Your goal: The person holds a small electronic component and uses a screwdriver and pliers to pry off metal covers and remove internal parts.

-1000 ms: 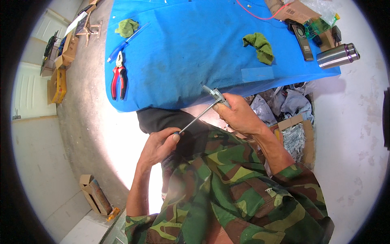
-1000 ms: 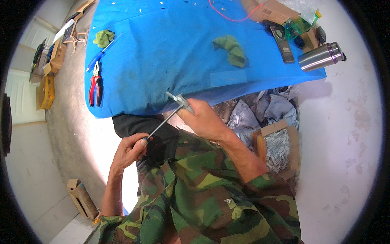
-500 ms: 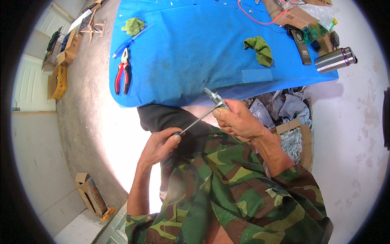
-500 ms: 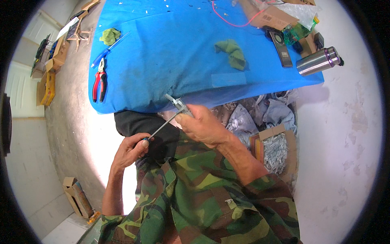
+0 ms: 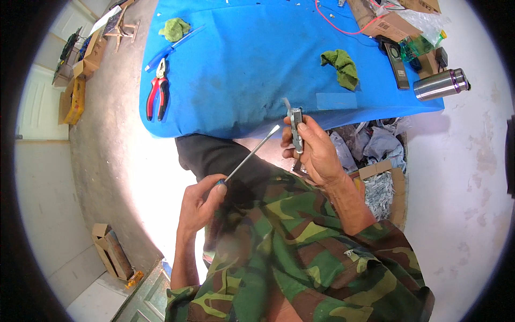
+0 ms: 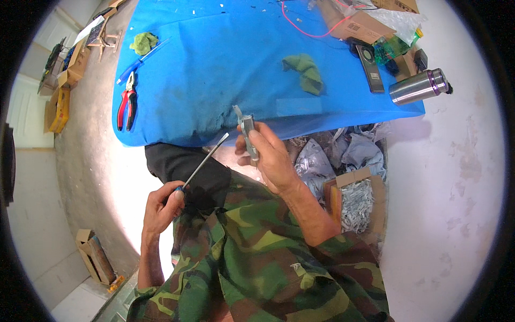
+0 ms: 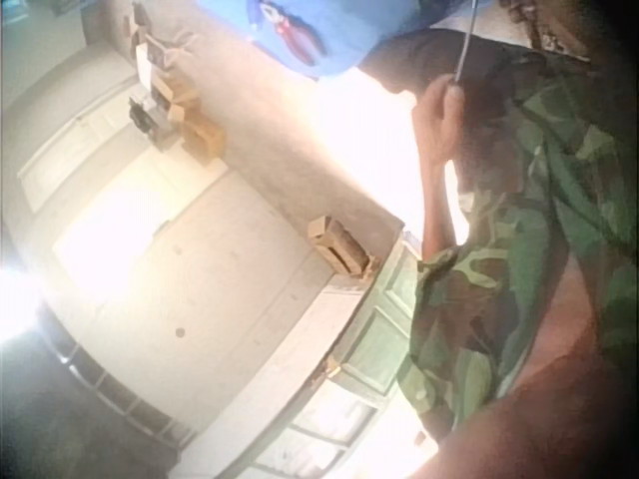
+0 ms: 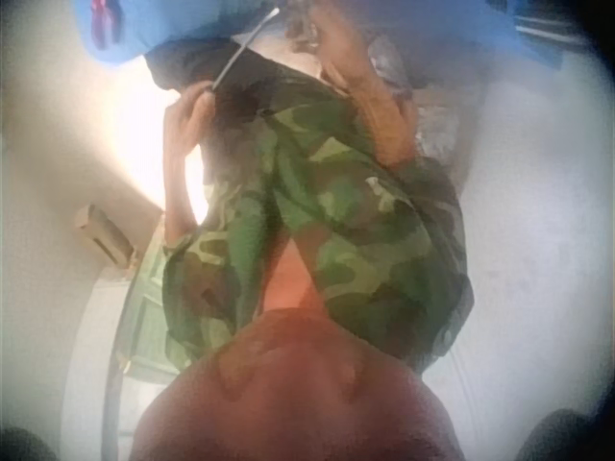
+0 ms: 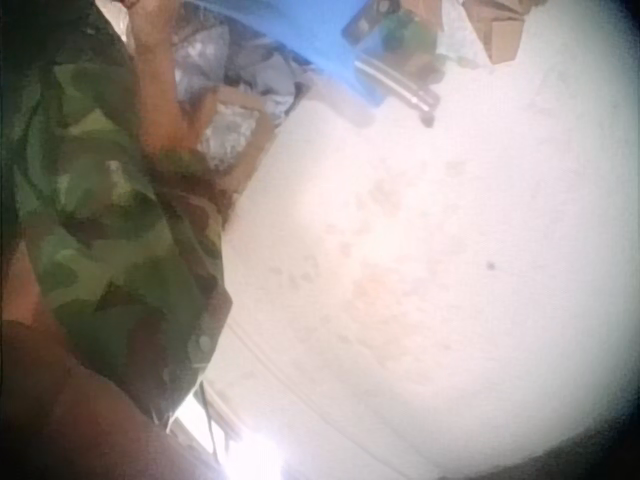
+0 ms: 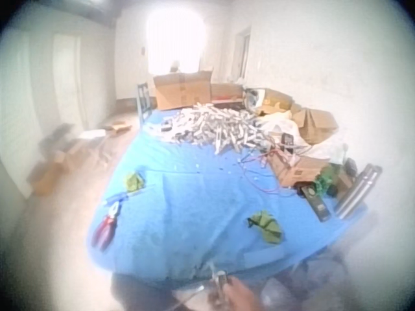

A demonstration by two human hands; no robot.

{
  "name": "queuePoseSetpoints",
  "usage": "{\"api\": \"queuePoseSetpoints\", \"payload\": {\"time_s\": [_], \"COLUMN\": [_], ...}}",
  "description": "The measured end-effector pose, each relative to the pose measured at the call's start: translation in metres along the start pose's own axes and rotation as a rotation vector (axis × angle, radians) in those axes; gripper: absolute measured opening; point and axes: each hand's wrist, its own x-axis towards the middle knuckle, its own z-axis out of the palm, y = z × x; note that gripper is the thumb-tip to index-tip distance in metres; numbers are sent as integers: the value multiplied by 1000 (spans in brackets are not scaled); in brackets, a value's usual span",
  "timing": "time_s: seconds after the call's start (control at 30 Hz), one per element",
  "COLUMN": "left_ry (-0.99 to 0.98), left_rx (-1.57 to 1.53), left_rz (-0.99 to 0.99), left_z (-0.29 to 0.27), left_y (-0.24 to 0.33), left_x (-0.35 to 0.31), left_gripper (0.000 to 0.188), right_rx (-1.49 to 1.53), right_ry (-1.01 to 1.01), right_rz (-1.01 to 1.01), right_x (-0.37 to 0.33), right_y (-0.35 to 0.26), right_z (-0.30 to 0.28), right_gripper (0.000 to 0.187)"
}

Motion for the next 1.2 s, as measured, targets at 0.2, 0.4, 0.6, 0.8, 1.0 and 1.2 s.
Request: {"api": "queuePoseSetpoints", "payload": {"time_s": [0.2,0.4,0.6,0.8,1.0,1.2], "left_ry": [19,-19,-10,20,58,58], "left_rx": [-42,32,145,216,225,238], "left_rz": [-133,-94,-3,-63,36,-4], "left_z": [10,21,27,30,34,35], "left_y": [8,28,30,39,31,39], "left_x": [-12,-18,-22,-19,-15,-10], "left_gripper": [34,36,36,35,35,34], "right_rx": [-74,-15,66,74,93,73], "right_ry": [184,247,225,283,293,293], "right_rz": [-150,-165,-200,-259,-337,-358], "right_x": [3,1,1,3,11,13], "right_y": [2,-1,7,17,29,35], "right_z": [-11,-15,-11,-6,-4,-6], "right_gripper": [31,22,17,19,23,20]}}
